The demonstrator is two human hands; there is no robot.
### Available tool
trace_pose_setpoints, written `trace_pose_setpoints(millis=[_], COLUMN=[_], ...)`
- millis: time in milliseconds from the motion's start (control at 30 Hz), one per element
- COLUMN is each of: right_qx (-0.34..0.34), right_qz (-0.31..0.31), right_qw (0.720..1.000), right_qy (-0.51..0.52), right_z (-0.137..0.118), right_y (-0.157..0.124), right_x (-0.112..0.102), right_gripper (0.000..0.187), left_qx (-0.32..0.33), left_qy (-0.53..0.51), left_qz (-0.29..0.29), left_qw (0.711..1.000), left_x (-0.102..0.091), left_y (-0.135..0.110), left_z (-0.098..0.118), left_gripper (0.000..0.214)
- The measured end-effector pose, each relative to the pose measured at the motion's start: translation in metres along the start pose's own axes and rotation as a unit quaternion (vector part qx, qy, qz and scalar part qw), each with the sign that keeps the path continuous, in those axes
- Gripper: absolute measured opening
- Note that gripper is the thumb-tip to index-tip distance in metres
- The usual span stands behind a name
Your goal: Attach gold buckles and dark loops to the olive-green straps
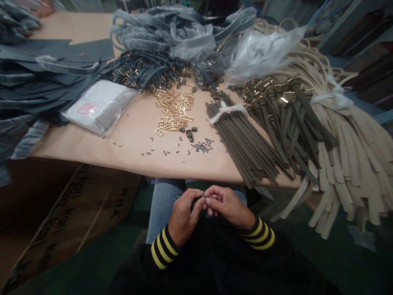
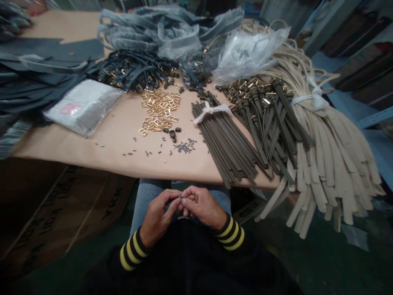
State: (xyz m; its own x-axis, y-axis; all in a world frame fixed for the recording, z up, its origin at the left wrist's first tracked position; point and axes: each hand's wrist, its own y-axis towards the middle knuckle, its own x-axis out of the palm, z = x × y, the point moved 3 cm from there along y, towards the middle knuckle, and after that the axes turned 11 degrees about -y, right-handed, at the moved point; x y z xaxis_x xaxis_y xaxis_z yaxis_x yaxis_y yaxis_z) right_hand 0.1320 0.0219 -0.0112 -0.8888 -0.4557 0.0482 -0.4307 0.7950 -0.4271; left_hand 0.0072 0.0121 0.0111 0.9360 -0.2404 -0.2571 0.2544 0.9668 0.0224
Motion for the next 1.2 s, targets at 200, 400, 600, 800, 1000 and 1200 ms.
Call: trace_pose_setpoints(millis=[200, 400, 600, 800, 1000, 1200], right_qx=[0.004, 0.033, 0.028, 0.045, 0.074, 0.1], right_qz=[0.022, 0.039, 0.163, 0.038, 0.016, -0.001], right_qw=[0.999, 0.995, 0.974, 0.998, 0.995, 0.992], right_qy=[-0.038, -0.086, -0.155, 0.002, 0.064, 0.071], right_z=[-0.002, -0.002, 0.0, -0.001, 0.004, 0.007], right_y=[0.001, -0.002, -0.003, -0.004, -0.004, -0.004], right_x=[0.002, 0.007, -0.005, 0.001, 0.003, 0.002], right_gripper=[0.018, 0.01, 0.003, 0.014, 0.023, 0.029], left_qx=[0.03, -0.08, -0.076, -0.224, -0.282, -0.301], left_qy=[0.079, -0.035, -0.151, -0.148, -0.331, -0.365], left_qz=[0.06, -0.041, -0.173, 0.025, 0.054, 0.09], left_qw=[0.995, 0.995, 0.97, 0.963, 0.899, 0.877], left_x=[0.002, -0.001, 0.0, -0.014, -0.005, -0.001], left_y=[0.004, 0.006, -0.007, -0.002, 0.002, 0.002], left_z=[0.003, -0.001, 0.016, -0.026, -0.033, -0.033], left_gripper=[0.011, 0.01, 0.011, 0.016, 0.025, 0.022])
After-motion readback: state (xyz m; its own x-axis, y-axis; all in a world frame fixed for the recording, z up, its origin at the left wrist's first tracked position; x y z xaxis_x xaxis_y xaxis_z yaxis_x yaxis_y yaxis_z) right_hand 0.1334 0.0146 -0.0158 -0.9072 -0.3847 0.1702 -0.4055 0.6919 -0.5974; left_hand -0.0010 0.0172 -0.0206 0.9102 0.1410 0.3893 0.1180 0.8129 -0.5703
